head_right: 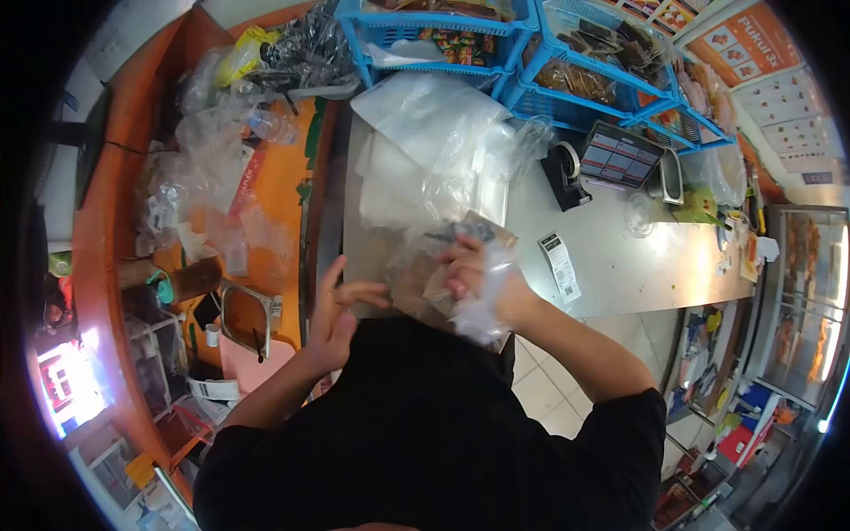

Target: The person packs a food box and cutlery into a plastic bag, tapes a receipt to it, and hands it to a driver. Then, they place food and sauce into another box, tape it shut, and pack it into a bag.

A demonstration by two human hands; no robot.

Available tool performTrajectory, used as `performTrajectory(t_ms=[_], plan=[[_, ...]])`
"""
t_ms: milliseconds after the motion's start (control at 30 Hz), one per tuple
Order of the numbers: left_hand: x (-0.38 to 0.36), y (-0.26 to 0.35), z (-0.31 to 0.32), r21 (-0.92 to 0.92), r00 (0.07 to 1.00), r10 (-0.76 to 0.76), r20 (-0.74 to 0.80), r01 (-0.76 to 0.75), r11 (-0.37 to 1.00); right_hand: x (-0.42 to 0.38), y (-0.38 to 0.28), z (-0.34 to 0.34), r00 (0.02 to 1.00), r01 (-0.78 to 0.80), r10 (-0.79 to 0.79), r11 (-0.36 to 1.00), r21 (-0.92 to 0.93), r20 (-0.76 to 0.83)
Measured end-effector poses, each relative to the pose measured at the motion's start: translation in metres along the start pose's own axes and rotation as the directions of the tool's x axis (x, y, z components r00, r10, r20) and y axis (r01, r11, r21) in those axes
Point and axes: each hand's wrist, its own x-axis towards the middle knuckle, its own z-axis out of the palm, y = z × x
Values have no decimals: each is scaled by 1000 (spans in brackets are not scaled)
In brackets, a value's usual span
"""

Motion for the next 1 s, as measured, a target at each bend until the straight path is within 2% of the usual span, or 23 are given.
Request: performTrajectory(t_ms=[33, 67, 100, 167, 200, 233, 300, 333, 367, 400, 433, 467, 533, 600, 633, 667, 733, 767, 833, 867, 933, 967, 1000], plan=[[-19, -26, -23, 264, 993, -34, -110, 62, 963, -3, -7, -3, 893, 419, -447, 800, -430, 39], [-35, -50, -33, 495, 974, -47, -223, 155, 855, -10, -14, -2, 626, 643, -730, 283, -712, 275], [-42, -64, -33, 467, 973, -61, -221, 160, 870, -23, -26, 9, 651, 621, -711, 295, -727, 268], [-35, -79, -38, 672, 988, 150, -32, -90, 735, -52, -65, 34, 591, 520, -807, 379, -765, 2], [-25, -79, -33, 661, 984, 179, 0, -134, 738, -66, -83, 41, 570, 501, -821, 357, -789, -9], [-11, -77, -21, 641, 936, 353, 18, -282, 714, -83, -101, 47, 508, 547, -860, 362, -755, -45], [30, -67, 1, 589, 737, 673, 58, -570, 573, -115, -148, 68, 387, 579, -918, 312, -753, -83], [48, -57, 10, 559, 700, 707, 97, -626, 543, -132, -174, 84, 339, 592, -921, 367, -718, -191], [67, -45, 20, 599, 591, 803, 75, -671, 437, -148, -199, 99, 285, 616, -913, 408, -674, -292], [90, -35, 28, 635, 460, 886, 56, -701, 324, -163, -224, 113, 213, 608, -935, 354, -711, -283], [120, -51, 37, 530, 442, 895, -50, -748, 399, -178, -247, 126, 212, 610, -903, 422, -671, -375], [147, -58, 47, 457, 491, 863, -122, -744, 487, -192, -267, 140, 214, 617, -861, 485, -619, -461], [195, -46, 69, 217, 754, 626, -198, -589, 778, -210, -294, 159, 136, 585, -873, 451, -674, -468], [217, -26, 80, -31, 913, 387, -128, -393, 919, -228, -319, 168, 306, 383, -866, 492, -782, -395], [221, -17, 82, -140, 952, 298, -68, -305, 942, -236, -329, 168, 388, 199, -822, 517, -832, -418], [215, -8, 80, -249, 978, 209, 20, -198, 948, -243, -336, 169, 352, 186, -841, 493, -850, -411], [199, 7, 75, -399, 970, 98, 222, -1, 917, -248, -348, 172, 590, 117, -791, 284, -952, -163], [190, 14, 75, -451, 941, 65, 333, 99, 887, -248, -351, 169, 573, 101, -804, 265, -959, -162], [173, 29, 75, -480, 836, 2, 549, 313, 819, -239, -350, 152, 603, 249, -794, 88, -964, 83], [163, 35, 78, -476, 775, -28, 631, 416, 775, -235, -349, 147, 597, 247, -798, 88, -965, 80], [153, 45, 87, -428, 650, -58, 758, 562, 708, -231, -348, 140, 658, 316, -749, 178, -932, 80], [147, 49, 91, -400, 602, -79, 795, 617, 678, -232, -344, 142, 719, 248, -695, 279, -928, -18], [141, 50, 93, -369, 562, -100, 821, 656, 658, -228, -334, 136, 723, 254, -690, 296, -921, -22]])
